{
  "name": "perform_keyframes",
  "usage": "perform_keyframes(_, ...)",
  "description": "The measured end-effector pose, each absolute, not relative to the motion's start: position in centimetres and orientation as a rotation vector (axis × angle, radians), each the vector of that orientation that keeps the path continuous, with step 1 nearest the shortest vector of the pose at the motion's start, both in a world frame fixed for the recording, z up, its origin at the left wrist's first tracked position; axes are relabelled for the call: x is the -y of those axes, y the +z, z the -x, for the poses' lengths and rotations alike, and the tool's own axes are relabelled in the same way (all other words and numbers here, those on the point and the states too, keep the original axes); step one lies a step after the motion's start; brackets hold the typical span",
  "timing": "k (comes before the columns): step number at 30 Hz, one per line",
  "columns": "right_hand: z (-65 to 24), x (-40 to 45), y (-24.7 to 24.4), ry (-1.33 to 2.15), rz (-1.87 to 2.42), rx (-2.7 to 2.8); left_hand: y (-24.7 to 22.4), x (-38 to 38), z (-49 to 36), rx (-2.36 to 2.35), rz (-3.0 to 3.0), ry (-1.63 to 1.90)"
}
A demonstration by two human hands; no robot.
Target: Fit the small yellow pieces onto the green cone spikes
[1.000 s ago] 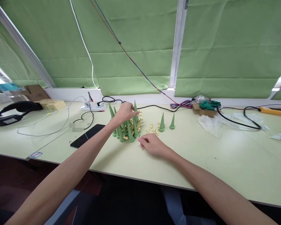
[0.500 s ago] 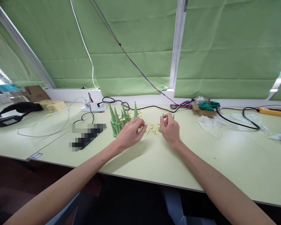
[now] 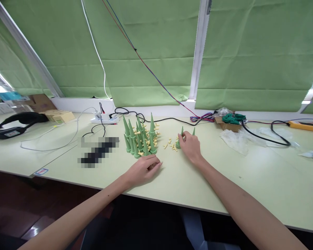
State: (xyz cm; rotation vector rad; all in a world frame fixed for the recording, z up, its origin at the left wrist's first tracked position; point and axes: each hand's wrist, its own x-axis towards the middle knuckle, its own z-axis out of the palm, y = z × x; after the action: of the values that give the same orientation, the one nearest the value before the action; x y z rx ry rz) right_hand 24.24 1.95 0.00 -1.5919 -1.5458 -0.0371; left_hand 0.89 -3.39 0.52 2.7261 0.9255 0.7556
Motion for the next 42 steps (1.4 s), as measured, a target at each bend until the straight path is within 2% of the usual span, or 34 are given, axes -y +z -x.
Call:
perform_keyframes(5,-22.5,-0.3,0.8,-0.084,1.323,1.542,0.6,3.2,-0.6,-1.028,-2.508,0.862)
perform_keyframes(12,-18.8,2.2,0.6,0.201,1.09,1.921,0.7,3.2,0.3,-1.099,-2.327,0.867)
perform_keyframes(23,-18.1,2.8,0.7,0.367,0.959,2.059,0.7,3.2,-0.3,-1.189,-2.376,0.809)
perform_keyframes(33,-22.2,-0.4,0.4,0.038,1.316,1.687,0.2,2.9,-0.2,-1.314,-2.37,0.843)
perform_keyframes(42,-23.2,-0.8,0.1,0.08,1.763,1.959,0.1,2.9,-0.2,-1.351,-2.363,0.854)
